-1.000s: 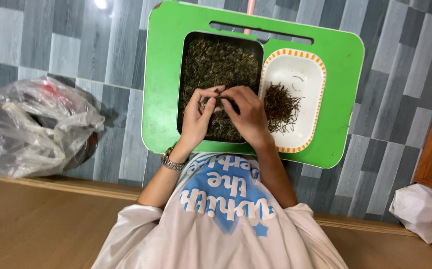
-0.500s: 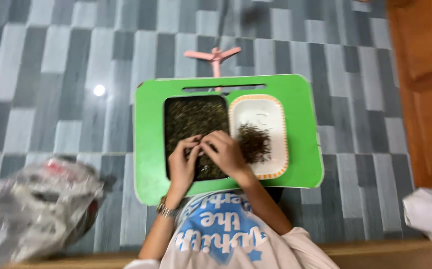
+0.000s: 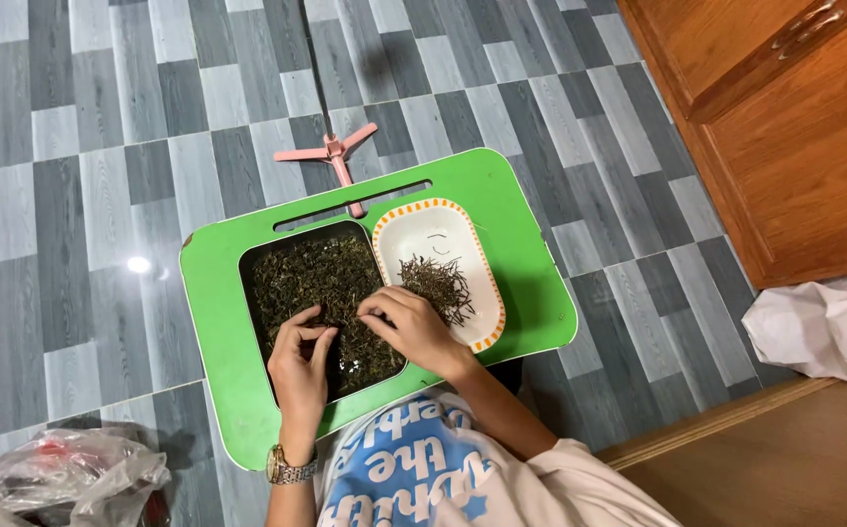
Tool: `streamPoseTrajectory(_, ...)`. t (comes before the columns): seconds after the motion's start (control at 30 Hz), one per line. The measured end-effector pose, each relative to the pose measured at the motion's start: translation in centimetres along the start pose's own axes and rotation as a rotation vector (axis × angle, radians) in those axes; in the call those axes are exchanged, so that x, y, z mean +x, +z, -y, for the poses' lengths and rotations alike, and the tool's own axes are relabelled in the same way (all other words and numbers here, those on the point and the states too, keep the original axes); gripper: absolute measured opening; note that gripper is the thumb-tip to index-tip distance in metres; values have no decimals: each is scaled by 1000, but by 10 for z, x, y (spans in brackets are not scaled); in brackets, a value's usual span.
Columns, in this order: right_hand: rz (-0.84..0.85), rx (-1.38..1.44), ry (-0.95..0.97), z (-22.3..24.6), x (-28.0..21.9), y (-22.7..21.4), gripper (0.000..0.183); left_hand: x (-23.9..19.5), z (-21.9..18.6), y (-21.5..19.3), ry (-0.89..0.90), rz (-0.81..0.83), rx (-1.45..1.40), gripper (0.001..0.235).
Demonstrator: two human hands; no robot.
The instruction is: Sorting dried tea leaves by manually removing stems and placing them into a separate dish
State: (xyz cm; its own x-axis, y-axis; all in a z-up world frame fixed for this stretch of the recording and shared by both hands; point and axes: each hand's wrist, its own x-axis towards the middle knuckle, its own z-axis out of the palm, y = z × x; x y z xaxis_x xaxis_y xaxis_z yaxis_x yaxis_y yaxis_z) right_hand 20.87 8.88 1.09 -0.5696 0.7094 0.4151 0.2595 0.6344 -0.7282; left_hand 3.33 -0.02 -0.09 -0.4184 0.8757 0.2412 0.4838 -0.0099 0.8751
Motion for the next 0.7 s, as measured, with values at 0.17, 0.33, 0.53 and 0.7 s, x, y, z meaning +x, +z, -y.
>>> streamPoseTrajectory(0.17, -8, -48, 97, -33, -27, -6, 7, -2, 6, 3, 77, -26, 116, 18)
streamPoseTrajectory(0.33, 1, -192, 204, -49, -50, -36, 9, -5, 13, 4, 214, 8, 201, 15)
streamPoseTrajectory(0.53, -59, -308, 226, -63, -66, -63, 8, -8, 23, 6, 186, 95, 315, 26)
streamPoseTrajectory(0.7, -89, -329, 208, -64, -64, -63, 14, -12, 26, 7, 43, 197, 365, 35)
